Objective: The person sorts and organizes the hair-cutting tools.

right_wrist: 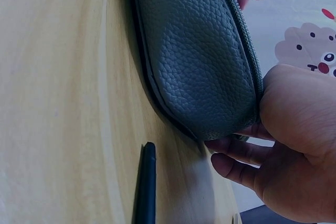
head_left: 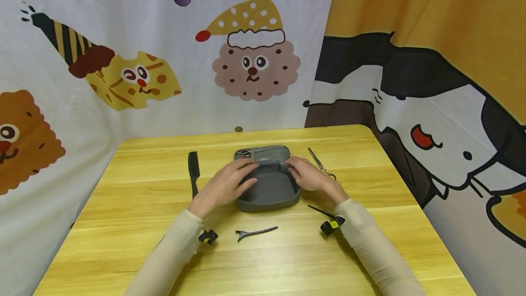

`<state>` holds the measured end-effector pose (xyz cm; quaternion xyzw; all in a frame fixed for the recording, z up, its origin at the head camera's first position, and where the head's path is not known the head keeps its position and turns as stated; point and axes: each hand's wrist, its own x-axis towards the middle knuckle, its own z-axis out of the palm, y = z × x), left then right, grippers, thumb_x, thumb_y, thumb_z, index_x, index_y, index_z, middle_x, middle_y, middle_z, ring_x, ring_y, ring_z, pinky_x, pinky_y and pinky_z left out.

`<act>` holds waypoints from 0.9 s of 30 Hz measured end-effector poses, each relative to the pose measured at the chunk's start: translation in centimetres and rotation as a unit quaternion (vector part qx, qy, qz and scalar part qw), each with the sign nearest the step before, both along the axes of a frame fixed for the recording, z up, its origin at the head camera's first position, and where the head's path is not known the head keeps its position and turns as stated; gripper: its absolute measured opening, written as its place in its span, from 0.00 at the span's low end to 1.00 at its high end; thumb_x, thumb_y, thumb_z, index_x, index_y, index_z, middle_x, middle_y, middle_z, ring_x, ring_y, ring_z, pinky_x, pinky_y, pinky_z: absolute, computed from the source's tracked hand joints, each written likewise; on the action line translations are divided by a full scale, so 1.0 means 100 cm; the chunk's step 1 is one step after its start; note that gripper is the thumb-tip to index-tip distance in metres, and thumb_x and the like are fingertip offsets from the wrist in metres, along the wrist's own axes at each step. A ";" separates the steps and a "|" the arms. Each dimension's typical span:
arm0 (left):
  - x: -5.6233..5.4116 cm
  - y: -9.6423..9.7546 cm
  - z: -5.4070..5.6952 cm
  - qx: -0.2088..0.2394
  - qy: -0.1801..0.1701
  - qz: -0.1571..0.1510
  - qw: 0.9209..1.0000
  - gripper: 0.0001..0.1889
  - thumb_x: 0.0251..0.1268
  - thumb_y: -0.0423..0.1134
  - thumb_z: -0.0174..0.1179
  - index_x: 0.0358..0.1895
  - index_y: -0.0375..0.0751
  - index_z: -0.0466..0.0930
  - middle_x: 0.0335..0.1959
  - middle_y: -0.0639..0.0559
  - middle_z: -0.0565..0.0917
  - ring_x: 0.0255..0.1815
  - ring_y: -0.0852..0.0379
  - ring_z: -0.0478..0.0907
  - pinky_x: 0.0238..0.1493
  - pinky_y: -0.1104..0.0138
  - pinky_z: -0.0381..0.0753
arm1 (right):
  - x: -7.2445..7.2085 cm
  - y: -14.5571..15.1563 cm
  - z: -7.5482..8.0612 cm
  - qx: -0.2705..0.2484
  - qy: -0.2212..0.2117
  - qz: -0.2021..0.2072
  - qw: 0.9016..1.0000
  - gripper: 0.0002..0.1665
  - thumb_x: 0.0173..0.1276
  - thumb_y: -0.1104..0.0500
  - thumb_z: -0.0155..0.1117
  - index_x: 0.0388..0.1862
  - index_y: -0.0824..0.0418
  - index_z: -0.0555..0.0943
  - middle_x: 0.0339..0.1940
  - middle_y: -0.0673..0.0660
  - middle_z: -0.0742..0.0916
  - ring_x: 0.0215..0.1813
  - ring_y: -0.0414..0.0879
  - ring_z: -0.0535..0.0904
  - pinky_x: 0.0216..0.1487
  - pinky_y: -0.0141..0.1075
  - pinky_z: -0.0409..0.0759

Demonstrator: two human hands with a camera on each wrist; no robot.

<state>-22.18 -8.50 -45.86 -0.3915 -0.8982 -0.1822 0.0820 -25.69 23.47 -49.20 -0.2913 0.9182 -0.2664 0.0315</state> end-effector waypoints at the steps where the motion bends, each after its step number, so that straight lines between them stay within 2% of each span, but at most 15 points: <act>1: 0.000 0.000 -0.001 -0.002 -0.004 0.000 1.000 0.27 0.88 0.47 0.64 0.78 0.35 0.81 0.77 0.34 0.83 0.78 0.37 0.82 0.80 0.43 0.83 | 0.000 0.000 0.000 0.000 0.000 0.000 1.000 0.18 0.90 0.68 0.53 0.70 0.70 0.83 0.65 0.67 0.89 0.67 0.62 0.88 0.69 0.58 0.88; 12: 0.011 0.004 -0.001 -0.028 -0.033 -0.015 0.999 0.26 0.89 0.49 0.63 0.77 0.37 0.82 0.78 0.38 0.82 0.79 0.39 0.81 0.80 0.45 0.83 | -0.001 0.000 0.000 0.003 -0.018 -0.002 1.000 0.20 0.90 0.67 0.53 0.73 0.70 0.82 0.67 0.68 0.88 0.69 0.63 0.87 0.69 0.58 0.88; 27: 0.031 0.022 0.003 -0.022 -0.011 -0.066 0.998 0.24 0.88 0.49 0.65 0.74 0.37 0.85 0.73 0.42 0.87 0.75 0.44 0.84 0.78 0.50 0.85 | -0.002 0.001 0.001 0.008 -0.013 -0.003 1.000 0.20 0.91 0.67 0.53 0.72 0.70 0.82 0.67 0.68 0.88 0.68 0.63 0.88 0.69 0.59 0.88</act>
